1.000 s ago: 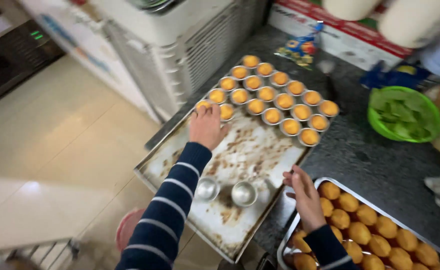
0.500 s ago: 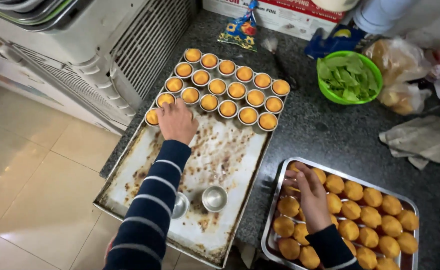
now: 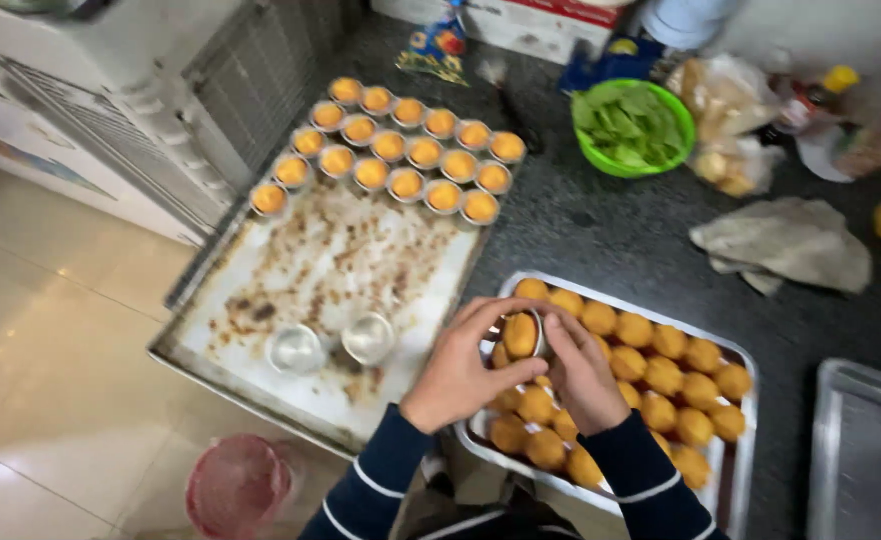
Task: Removing baked cupcakes from individual metal molds and arranging them onto a metal tray.
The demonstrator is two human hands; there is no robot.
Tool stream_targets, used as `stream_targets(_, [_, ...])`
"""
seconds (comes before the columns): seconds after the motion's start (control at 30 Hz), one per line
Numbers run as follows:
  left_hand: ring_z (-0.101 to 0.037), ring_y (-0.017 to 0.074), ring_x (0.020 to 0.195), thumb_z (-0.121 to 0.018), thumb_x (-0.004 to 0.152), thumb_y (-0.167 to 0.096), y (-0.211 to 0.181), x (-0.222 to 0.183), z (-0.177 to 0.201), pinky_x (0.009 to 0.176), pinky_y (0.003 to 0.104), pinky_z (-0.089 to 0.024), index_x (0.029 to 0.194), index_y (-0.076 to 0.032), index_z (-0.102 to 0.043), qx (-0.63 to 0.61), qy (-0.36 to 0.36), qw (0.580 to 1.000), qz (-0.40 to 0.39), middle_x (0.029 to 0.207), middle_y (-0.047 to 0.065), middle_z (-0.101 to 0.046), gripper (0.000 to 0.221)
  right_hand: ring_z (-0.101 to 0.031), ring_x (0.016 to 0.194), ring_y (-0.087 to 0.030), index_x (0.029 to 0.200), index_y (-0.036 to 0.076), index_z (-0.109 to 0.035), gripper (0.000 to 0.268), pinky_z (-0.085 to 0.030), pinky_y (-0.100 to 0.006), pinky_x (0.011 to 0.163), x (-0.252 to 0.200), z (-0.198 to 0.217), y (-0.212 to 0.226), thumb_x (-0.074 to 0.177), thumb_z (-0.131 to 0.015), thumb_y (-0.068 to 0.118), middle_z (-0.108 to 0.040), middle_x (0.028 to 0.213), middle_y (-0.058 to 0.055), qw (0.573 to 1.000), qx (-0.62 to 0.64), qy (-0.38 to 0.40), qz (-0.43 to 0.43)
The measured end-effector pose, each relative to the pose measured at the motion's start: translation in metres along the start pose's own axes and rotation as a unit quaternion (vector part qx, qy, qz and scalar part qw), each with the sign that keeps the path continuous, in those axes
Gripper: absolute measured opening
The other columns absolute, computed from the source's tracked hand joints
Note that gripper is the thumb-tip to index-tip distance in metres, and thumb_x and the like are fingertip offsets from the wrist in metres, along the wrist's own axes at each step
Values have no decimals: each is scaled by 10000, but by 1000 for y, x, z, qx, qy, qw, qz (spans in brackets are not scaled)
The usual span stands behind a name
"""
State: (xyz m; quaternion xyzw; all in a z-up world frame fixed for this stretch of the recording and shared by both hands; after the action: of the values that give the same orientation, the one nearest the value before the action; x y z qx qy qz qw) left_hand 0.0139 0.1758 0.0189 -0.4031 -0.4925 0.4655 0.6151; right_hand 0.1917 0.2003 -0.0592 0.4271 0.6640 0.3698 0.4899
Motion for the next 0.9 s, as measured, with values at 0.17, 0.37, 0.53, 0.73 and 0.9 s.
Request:
stream_targets(0.17, [-702,232,1225,-829,1055,-310,48,-53,-84,994,363,-669,1474,-97,-780,-163,-76,973,145,1351,140,-713,472,-706,868,-229,1447,47,-770,377,-642,-361,731,-29,75,-15,1122,-717,229,-693,1166,-117,989,-120,-5,88])
stream_targets(0.37, [-650,306,1303,-697,1152,-289,65,-120,-163,1192,489,-551,1449,0,-748,-427,-214,795,375,1398,190,-700,418,-760,1146,-273,1335,207,-850,432,-612,-386,985,-75,89,4,950,-941,380,-764,1174,-63,904,-378,26,197])
stream_targets(0.53, [-666,266,1135,-687,1162,-214,53,-135,-180,1090,487,-593,1329,-29,-776,-446,-239,788,351,1198,126,-735,265,-770,1112,-348,1331,195,-836,447,-611,-463,975,-104,95,18,936,-956,368,-777,1168,-113,883,-418,26,213])
stream_targets(0.73, [-589,359,1389,-587,1209,-269,29,-135,-198,1203,529,-529,1557,26,-634,-447,-184,800,355,1472,212,-579,459,-788,1131,-337,1322,178,-841,379,-627,-460,990,-113,124,26,977,-920,314,-811,1182,-116,909,-373,19,188])
stream_targets(0.9, [-710,284,1244,-700,1127,-206,12,-131,-213,1064,426,-653,1657,22,-511,-419,-112,849,301,1450,174,-579,607,-796,1125,-340,1307,214,-862,351,-645,-461,965,-112,155,33,970,-922,291,-823,1171,-118,913,-356,-31,197])
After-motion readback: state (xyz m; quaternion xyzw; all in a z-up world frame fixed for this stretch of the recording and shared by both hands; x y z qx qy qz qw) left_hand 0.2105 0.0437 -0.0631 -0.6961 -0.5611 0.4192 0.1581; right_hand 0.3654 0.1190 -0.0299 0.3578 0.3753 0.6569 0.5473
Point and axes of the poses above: each hand's wrist, its own x-axis towards the middle knuckle, its own z-axis out of the back of the hand, y = z × x, the point moved 7 cm from there along x, towards the middle knuckle
